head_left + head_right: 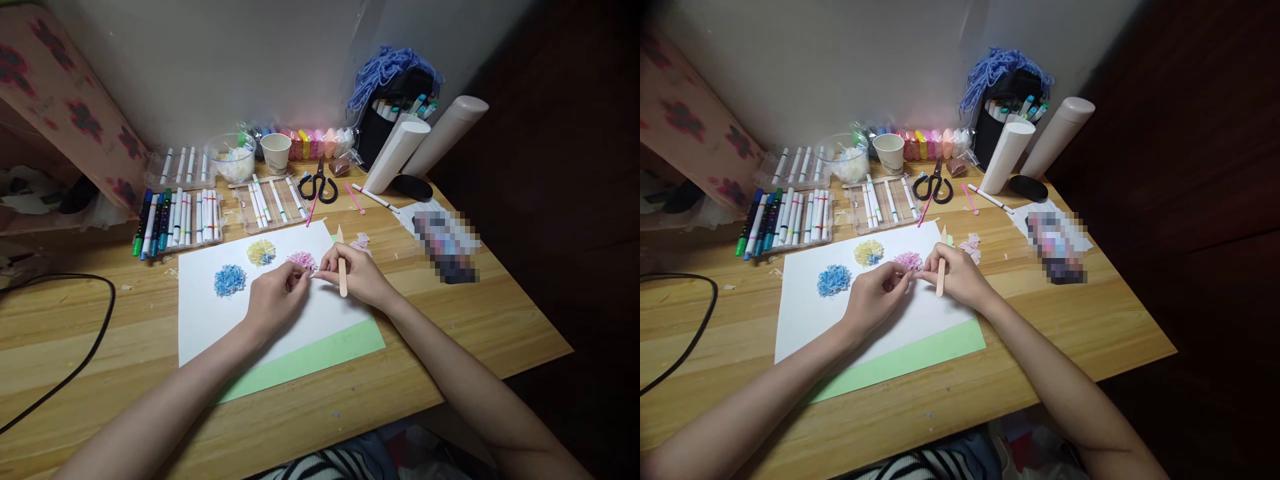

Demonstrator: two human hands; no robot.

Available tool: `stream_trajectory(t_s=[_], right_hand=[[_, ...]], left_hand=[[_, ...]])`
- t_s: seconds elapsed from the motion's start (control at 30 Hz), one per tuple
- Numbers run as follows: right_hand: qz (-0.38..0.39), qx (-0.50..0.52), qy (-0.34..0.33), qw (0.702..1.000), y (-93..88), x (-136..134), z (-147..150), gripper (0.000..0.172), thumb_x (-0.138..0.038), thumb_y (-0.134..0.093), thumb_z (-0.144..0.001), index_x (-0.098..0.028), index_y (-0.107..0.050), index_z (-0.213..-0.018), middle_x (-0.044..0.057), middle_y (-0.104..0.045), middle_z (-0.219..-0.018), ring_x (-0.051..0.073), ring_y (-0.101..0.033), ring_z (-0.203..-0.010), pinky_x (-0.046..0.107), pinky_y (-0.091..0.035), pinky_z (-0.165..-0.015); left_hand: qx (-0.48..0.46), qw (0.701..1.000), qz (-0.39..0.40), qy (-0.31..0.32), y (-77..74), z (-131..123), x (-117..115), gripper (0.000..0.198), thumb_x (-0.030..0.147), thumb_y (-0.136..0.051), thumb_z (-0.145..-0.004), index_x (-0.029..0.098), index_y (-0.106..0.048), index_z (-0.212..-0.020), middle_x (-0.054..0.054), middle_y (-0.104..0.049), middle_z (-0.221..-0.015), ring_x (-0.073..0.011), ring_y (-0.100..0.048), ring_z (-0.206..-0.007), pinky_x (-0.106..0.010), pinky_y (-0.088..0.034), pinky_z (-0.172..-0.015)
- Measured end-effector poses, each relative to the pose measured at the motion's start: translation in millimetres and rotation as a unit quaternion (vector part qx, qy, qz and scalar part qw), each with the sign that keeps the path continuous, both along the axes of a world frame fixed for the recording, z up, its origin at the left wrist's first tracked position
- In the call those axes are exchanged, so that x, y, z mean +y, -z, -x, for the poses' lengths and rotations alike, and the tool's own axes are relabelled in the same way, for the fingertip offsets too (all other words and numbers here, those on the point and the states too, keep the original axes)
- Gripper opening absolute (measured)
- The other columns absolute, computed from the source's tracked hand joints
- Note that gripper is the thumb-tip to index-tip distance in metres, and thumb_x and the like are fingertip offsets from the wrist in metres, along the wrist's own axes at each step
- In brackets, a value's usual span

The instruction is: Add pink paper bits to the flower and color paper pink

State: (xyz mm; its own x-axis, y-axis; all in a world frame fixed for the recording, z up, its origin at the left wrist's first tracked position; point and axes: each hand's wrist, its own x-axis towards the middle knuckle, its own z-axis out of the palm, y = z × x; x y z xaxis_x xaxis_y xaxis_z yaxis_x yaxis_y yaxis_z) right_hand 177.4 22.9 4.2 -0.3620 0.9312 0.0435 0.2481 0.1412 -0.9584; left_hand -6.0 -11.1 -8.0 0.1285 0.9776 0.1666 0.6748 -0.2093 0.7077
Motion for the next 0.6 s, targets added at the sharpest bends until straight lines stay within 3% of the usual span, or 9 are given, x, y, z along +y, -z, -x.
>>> stream_trajectory(t_s=[0.07,0.17,0.4,0.6], right_hand=[[0.012,0.027,0.003,1.0,-0.2,0.5,-1.6,0.032,-0.051,-0.054,-0.085,-0.02,-0.051,-0.076,0.001,-0.06,-0.074,0.014,-0.056,-0.064,0.028,-0.044,-0.063],[0.015,0.08,0.011,0.997,-0.1,1.1,-4.0,0.044,-0.054,-0.028,-0.095,-0.02,-0.056,-0.091,0.001,-0.056,-0.068,0.013,-0.051,-0.058,0.028,-0.041,-0.058],[-0.019,0.037,-0.007,0.999,-2.5,-4.7,-5.0,0.039,-0.049,-0.035,-0.095,-0.021,-0.053,-0.076,-0.002,-0.05,-0.056,0.013,-0.045,-0.053,0.026,-0.035,-0.053],[-0.056,-0.04,-0.058,0.996,-2.3,-8.8,-0.9,0.039,-0.044,-0.03,-0.098,-0.021,-0.051,-0.075,-0.004,-0.047,-0.055,0.01,-0.045,-0.049,0.025,-0.036,-0.054]], left_hand=[[0.001,1.0,0.01,-0.018,-1.0,0.2,0.0,0.019,0.033,-0.054,-0.085,0.019,-0.065,-0.081,0.002,-0.057,-0.057,-0.01,-0.047,-0.051,-0.023,-0.031,-0.052],[0.007,0.999,0.019,-0.034,-2.2,-0.3,0.4,0.019,0.034,-0.054,-0.085,0.02,-0.067,-0.082,0.002,-0.058,-0.058,-0.0105,-0.048,-0.052,-0.023,-0.031,-0.053],[0.01,0.998,0.029,-0.059,-3.5,-2.1,2.5,0.018,0.034,-0.055,-0.085,0.02,-0.065,-0.079,0.002,-0.059,-0.06,-0.0113,-0.05,-0.053,-0.023,-0.033,-0.054],[0.013,0.997,0.028,-0.067,-3.7,-2.5,2.9,0.018,0.033,-0.054,-0.085,0.02,-0.065,-0.079,0.003,-0.059,-0.06,-0.0106,-0.05,-0.054,-0.023,-0.032,-0.053]])
